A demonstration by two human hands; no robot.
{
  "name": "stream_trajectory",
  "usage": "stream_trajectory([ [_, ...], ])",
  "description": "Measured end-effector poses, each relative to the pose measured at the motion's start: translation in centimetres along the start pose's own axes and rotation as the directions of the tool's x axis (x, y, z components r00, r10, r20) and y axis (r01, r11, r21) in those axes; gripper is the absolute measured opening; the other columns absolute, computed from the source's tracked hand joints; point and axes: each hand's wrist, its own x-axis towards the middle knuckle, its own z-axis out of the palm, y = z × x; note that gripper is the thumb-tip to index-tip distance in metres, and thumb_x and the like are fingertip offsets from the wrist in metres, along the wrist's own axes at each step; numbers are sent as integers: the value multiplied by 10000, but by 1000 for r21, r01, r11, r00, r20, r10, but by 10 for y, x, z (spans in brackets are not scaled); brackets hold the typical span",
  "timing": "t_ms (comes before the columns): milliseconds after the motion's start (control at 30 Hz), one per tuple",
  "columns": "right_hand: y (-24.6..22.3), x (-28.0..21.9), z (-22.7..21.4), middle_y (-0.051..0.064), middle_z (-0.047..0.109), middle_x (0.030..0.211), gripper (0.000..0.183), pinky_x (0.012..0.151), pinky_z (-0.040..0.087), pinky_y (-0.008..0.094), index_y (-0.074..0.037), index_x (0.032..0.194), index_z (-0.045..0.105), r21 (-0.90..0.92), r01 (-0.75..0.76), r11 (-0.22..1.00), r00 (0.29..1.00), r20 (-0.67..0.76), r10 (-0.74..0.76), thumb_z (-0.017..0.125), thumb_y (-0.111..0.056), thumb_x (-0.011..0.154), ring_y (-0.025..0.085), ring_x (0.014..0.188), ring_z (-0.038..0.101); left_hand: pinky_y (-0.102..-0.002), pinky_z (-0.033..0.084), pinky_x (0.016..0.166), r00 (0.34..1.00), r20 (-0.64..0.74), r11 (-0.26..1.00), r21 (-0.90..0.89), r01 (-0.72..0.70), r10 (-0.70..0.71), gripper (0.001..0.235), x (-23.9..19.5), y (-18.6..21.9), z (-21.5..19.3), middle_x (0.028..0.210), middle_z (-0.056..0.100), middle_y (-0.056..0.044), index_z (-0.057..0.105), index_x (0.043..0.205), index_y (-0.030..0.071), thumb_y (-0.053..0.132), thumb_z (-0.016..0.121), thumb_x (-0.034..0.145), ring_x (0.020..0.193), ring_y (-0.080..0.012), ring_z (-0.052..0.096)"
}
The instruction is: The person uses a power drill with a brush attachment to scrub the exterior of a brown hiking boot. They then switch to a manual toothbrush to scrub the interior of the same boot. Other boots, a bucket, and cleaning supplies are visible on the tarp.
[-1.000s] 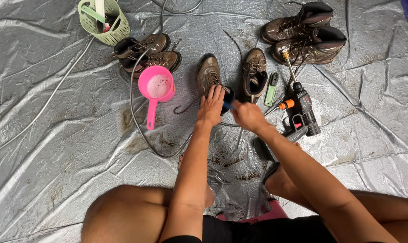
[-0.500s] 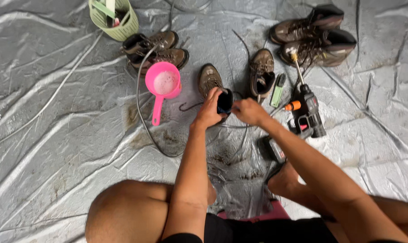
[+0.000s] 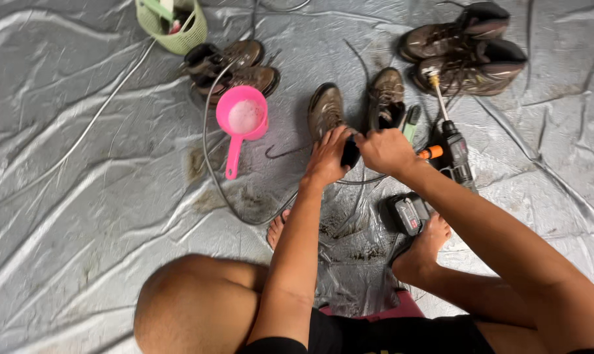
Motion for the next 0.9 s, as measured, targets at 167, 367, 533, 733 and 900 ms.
stream_trajectory([
  [167, -13, -30, 46, 225, 689, 610, 344, 518, 535, 650, -81, 797, 668, 298, -62, 953, 992, 126, 26, 519, -282, 1033, 488, 595, 728, -573, 492, 1126, 999, 15, 999, 14, -41, 40, 1039, 4, -16, 20, 1729, 345, -49, 406, 1624, 168, 312, 932, 740, 1606, -295, 330],
  [367, -18, -27, 31, 191, 704, 625, 339, 492, 541, 561, -114, 774, 702, 144, -44, 989, 998, 47, 38, 514, -218, 1036, 421, 561, 734, -592, 501, 1114, 999, 23, 999, -27, -39, 39, 1013, -4, -6, 3, 1714, 366, -77, 426, 1612, 154, 269, 936, 744, 1595, -316, 350],
  [533, -4, -22, 52, 205, 733, 644, 404, 575, 595, 584, -118, 739, 732, 341, -108, 934, 971, 237, 26, 500, -323, 998, 440, 639, 758, -553, 499, 1136, 998, 52, 999, 19, -36, 35, 1036, 6, -16, 16, 1703, 356, -45, 400, 1620, 181, 316, 936, 744, 1602, -273, 332],
  [733, -9, -43, 76, 221, 649, 550, 325, 449, 511, 585, -79, 712, 587, 262, 52, 964, 995, -90, -29, 561, -229, 998, 461, 488, 687, -573, 501, 1146, 999, 48, 1000, -3, 11, -11, 999, 9, -20, 12, 1707, 362, -70, 418, 1621, 154, 335, 915, 774, 1603, -295, 340],
  [900, -2, -31, 108, -28, 818, 1133, 336, 977, 588, 476, -411, 1175, 841, 502, -853, 147, 463, 596, 656, 728, -624, 941, 298, 1162, 755, -624, 505, 1149, 992, 89, 994, -58, 90, -85, 991, 14, -31, 26, 1746, 303, -73, 399, 1633, 149, 275, 891, 782, 1647, -306, 278],
])
